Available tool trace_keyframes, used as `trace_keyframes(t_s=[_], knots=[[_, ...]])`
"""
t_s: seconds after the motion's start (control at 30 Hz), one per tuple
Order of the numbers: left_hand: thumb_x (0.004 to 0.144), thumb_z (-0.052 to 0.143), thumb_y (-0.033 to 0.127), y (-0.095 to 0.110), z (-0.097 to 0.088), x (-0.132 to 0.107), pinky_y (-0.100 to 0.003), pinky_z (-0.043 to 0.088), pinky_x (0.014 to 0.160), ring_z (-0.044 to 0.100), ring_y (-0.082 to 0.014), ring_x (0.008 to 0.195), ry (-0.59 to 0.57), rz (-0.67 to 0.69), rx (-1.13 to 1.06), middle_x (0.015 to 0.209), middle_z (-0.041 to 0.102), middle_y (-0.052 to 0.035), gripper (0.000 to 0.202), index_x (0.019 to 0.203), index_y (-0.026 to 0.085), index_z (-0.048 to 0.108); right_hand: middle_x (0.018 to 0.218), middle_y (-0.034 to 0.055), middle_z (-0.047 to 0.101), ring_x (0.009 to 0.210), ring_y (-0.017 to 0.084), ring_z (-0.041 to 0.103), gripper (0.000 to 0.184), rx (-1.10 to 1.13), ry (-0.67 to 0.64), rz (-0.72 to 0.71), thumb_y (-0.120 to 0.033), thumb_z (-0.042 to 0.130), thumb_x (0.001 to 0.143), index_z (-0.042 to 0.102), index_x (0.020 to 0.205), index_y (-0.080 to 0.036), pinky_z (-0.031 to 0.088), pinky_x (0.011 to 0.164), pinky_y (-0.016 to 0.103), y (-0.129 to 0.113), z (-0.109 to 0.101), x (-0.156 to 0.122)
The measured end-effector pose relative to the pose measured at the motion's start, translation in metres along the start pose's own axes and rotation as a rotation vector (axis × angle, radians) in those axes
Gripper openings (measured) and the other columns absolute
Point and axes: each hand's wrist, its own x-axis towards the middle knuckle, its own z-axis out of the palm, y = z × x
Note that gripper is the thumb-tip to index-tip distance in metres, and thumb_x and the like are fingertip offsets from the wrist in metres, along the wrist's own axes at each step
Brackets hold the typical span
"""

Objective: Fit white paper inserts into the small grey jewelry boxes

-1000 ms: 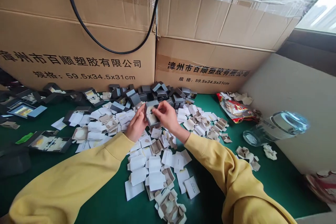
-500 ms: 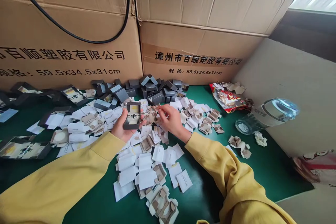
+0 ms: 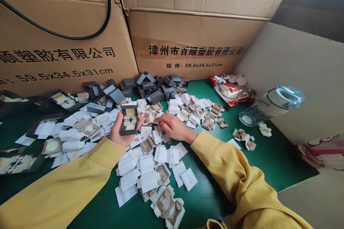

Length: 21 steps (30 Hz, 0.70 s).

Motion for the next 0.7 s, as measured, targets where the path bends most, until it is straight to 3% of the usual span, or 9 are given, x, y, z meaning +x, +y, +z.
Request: trace_keyframes(t_s=[0.2, 0.37, 0.5, 0.7], knots=[[0.089, 0.036, 0.040, 0.003, 0.003, -0.002, -0.030, 0.053, 0.068, 0.059, -0.0126, 0.063, 0.062, -0.156, -0.034, 0.079, 0.065, -0.0065, 0.037, 0.093, 0.013, 0.061, 0.111, 0.0070, 0.056, 0.104, 0.019, 0.049, 0.040, 0.055, -0.078, -0.107, -0.002, 0.040, 0.071, 0.061, 0.099, -0.021, 0.042, 0.091, 0.038, 0.003, -0.007, -0.012], [0.088, 0.038, 0.040, 0.003, 0.005, -0.003, -0.026, 0.051, 0.067, 0.059, -0.0125, 0.066, 0.054, -0.181, -0.039, 0.081, 0.064, -0.0096, 0.038, 0.095, 0.010, 0.061, 0.107, 0.0075, 0.060, 0.101, 0.019, 0.052, 0.032, 0.017, -0.108, -0.125, -0.007, 0.043, 0.077, 0.062, 0.098, -0.022, 0.045, 0.087, 0.036, 0.008, -0.004, -0.010], [0.089, 0.035, 0.040, 0.003, 0.004, -0.004, -0.029, 0.051, 0.066, 0.058, -0.0130, 0.061, 0.002, -0.257, 0.004, 0.078, 0.064, -0.0100, 0.042, 0.092, 0.010, 0.062, 0.096, 0.0067, 0.063, 0.093, 0.016, 0.056, 0.023, 0.077, 0.016, -0.055, -0.014, 0.042, 0.084, 0.062, 0.093, -0.021, 0.047, 0.082, 0.032, 0.011, 0.000, -0.011], [0.088, 0.032, 0.043, 0.005, 0.004, -0.005, -0.033, 0.051, 0.067, 0.060, -0.0155, 0.063, -0.044, -0.304, 0.006, 0.079, 0.065, -0.0107, 0.046, 0.089, 0.009, 0.063, 0.071, 0.0032, 0.061, 0.059, 0.013, 0.051, 0.016, 0.022, 0.314, 0.259, -0.028, 0.047, 0.083, 0.061, 0.081, -0.019, 0.042, 0.056, 0.025, 0.007, 0.009, -0.008]])
